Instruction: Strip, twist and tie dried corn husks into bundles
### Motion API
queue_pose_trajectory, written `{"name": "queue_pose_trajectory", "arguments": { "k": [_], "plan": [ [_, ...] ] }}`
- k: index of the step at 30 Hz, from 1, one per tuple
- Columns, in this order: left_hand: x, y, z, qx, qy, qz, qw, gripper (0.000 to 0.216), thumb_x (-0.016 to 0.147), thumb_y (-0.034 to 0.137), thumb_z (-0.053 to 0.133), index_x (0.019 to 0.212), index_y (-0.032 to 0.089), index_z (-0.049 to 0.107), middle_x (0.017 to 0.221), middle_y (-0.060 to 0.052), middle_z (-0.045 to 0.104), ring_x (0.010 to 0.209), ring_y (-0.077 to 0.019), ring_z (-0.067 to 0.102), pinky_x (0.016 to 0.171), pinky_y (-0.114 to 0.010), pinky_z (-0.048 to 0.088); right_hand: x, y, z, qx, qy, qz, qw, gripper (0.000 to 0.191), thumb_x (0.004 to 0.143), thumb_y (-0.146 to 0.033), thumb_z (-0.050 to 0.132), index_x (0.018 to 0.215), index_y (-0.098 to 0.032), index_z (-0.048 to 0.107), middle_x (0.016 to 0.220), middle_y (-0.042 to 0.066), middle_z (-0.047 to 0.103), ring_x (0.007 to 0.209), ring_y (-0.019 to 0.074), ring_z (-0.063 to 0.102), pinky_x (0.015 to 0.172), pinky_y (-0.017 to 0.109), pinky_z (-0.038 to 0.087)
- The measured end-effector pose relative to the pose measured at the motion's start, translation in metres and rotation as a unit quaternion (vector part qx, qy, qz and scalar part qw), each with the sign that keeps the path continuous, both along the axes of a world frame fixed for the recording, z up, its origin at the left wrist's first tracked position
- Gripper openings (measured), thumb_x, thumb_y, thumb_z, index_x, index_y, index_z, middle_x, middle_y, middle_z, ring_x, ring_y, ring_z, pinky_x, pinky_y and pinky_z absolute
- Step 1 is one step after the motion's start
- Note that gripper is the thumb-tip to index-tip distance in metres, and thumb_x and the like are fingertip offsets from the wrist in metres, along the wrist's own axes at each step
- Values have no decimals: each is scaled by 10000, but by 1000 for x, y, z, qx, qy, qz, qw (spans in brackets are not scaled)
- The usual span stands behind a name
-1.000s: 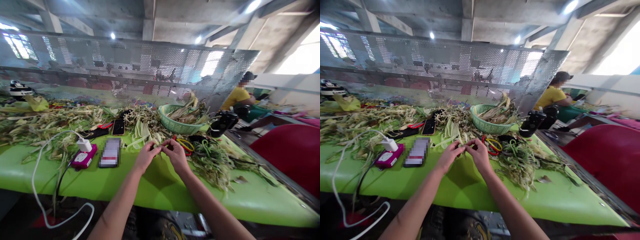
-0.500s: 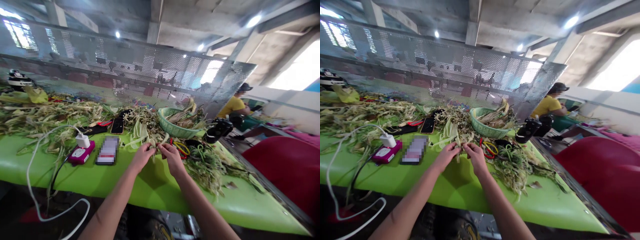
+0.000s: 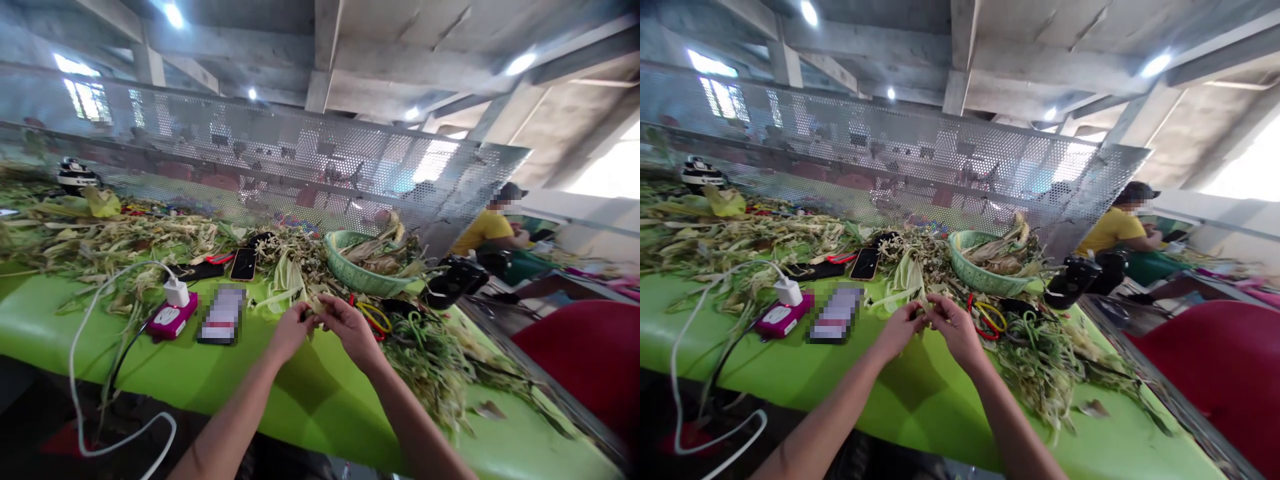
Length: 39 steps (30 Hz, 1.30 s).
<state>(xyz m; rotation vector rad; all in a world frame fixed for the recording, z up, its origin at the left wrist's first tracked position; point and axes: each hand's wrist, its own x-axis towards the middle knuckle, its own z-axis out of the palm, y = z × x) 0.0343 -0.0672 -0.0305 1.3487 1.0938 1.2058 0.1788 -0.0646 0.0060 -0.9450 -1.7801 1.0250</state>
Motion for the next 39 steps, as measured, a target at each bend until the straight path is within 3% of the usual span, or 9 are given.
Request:
{"name": "queue_pose_trajectory", "arguments": {
  "k": [3, 6, 13, 20, 28, 33, 39],
  "plan": [
    [-3, 2, 6, 13, 11, -11, 1000, 233, 762, 379, 589, 840, 159, 585, 713, 7, 558, 647, -124, 466, 601, -237, 350, 1, 9, 11, 28, -71, -14, 997, 239, 818, -392, 612, 954, -199, 647, 708, 1, 629, 657, 153, 554, 584, 248, 433],
    [-8, 6, 17, 29, 53, 16, 998, 189, 767, 356, 566, 796, 169, 579, 666, 24, 523, 630, -124, 453, 572, -234, 332, 2, 16, 26, 77, -124, -15, 989, 195, 809, -379, 616, 825, -195, 678, 708, 5, 644, 663, 156, 560, 619, 255, 433],
    [-20, 7, 43, 47, 84, 10, 995, 163, 745, 316, 567, 803, 164, 573, 639, 36, 499, 575, -113, 436, 531, -230, 320, 1, 27, 40, 153, -166, -16, 974, 158, 825, -332, 613, 772, -196, 673, 755, 17, 624, 734, 169, 566, 671, 260, 424],
    [-24, 23, 30, 65, 51, 3, 997, 267, 749, 326, 621, 951, 167, 552, 803, -6, 574, 722, -137, 516, 631, -235, 383, 5, 47, 33, 131, -149, -5, 980, 112, 796, -280, 617, 740, -189, 649, 749, 9, 592, 731, 161, 536, 664, 256, 402],
    [-32, 30, 27, 48, -29, -96, 994, 397, 715, 397, 709, 969, 184, 490, 907, -14, 535, 869, -150, 500, 755, -254, 395, 8, 55, 29, 20, -104, 48, 993, 172, 782, -340, 644, 727, -177, 642, 675, -15, 541, 627, 130, 475, 575, 233, 367],
    [-34, 28, 24, 29, -55, -145, 987, 397, 711, 370, 725, 952, 183, 472, 892, -4, 503, 815, -125, 487, 721, -236, 385, 8, 57, 18, 83, -133, 47, 986, 114, 793, -289, 649, 743, -188, 667, 754, 14, 604, 746, 170, 547, 679, 263, 415],
    [-34, 27, 21, 24, -34, -146, 988, 361, 721, 341, 714, 929, 187, 461, 877, -6, 527, 812, -131, 494, 708, -243, 382, 2, 50, 11, 93, -156, 24, 983, 70, 787, -254, 661, 744, -201, 650, 720, 2, 617, 698, 164, 553, 631, 255, 409]
  ]
}}
